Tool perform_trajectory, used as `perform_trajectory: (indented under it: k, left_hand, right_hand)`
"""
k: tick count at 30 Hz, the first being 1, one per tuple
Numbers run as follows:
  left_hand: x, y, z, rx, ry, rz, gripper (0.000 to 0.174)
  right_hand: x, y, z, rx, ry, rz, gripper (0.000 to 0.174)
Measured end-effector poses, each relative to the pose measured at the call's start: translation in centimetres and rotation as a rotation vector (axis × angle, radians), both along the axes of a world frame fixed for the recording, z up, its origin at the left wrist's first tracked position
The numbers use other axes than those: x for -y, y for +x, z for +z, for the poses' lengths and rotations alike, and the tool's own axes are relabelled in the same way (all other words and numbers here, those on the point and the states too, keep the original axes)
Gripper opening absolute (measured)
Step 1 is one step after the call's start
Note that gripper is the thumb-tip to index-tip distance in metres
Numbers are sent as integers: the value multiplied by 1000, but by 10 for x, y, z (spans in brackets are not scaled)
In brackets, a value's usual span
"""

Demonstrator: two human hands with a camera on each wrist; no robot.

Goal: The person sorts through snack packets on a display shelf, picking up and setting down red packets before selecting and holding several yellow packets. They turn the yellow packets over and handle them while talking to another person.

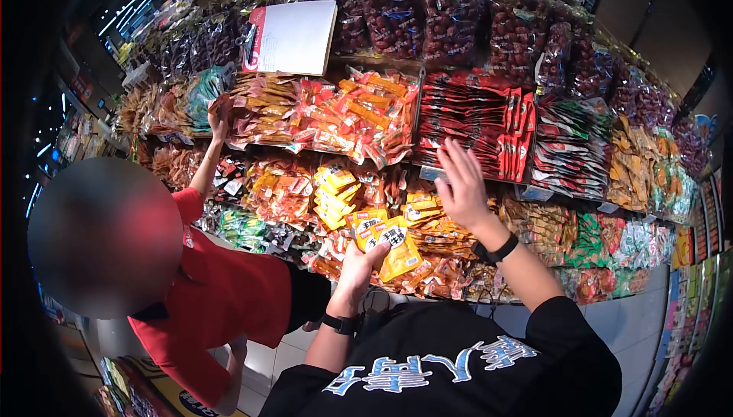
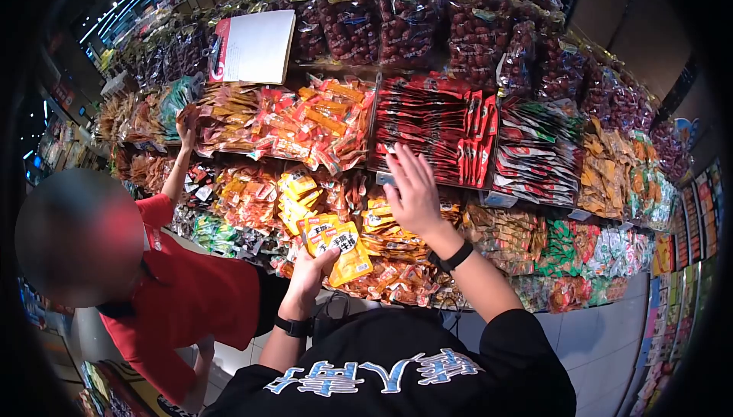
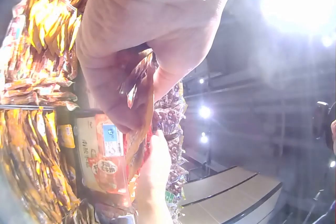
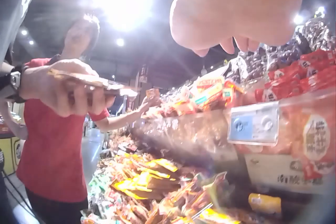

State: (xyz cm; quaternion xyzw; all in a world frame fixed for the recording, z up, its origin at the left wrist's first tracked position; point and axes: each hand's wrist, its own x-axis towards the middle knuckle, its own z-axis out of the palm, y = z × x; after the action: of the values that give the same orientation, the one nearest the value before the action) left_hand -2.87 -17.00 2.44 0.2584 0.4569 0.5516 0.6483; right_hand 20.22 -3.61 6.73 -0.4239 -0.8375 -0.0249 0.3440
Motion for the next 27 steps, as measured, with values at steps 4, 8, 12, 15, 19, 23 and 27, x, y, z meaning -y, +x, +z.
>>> perform_trajectory:
  k: [4,8,12,15,19,23,27]
  left_hand:
    - [5,-2,4,-47,-9,26,37]
    - [8,-6,4,-29,12,17,42]
    - [11,-8,8,-81,15,4,40]
    - [12,-9,5,-66,17,-4,41]
    - [11,-8,0,-65,10,1,44]
    - [11,-9,-5,-59,7,10,45]
    - [12,-8,12,-57,-20,0,47]
  right_hand:
    - [-3,-23,-40,173,-143,-51,75]
    - [-5,-27,-59,298,-185,-116,80]
    - [-5,-27,-60,278,-173,-112,82]
    - [-5,-27,-62,264,-165,-106,83]
    - [-5,-27,-62,260,-150,-105,83]
    - [-5,-27,-63,270,-153,-109,84]
    - [-5,-27,-63,285,-158,-117,85]
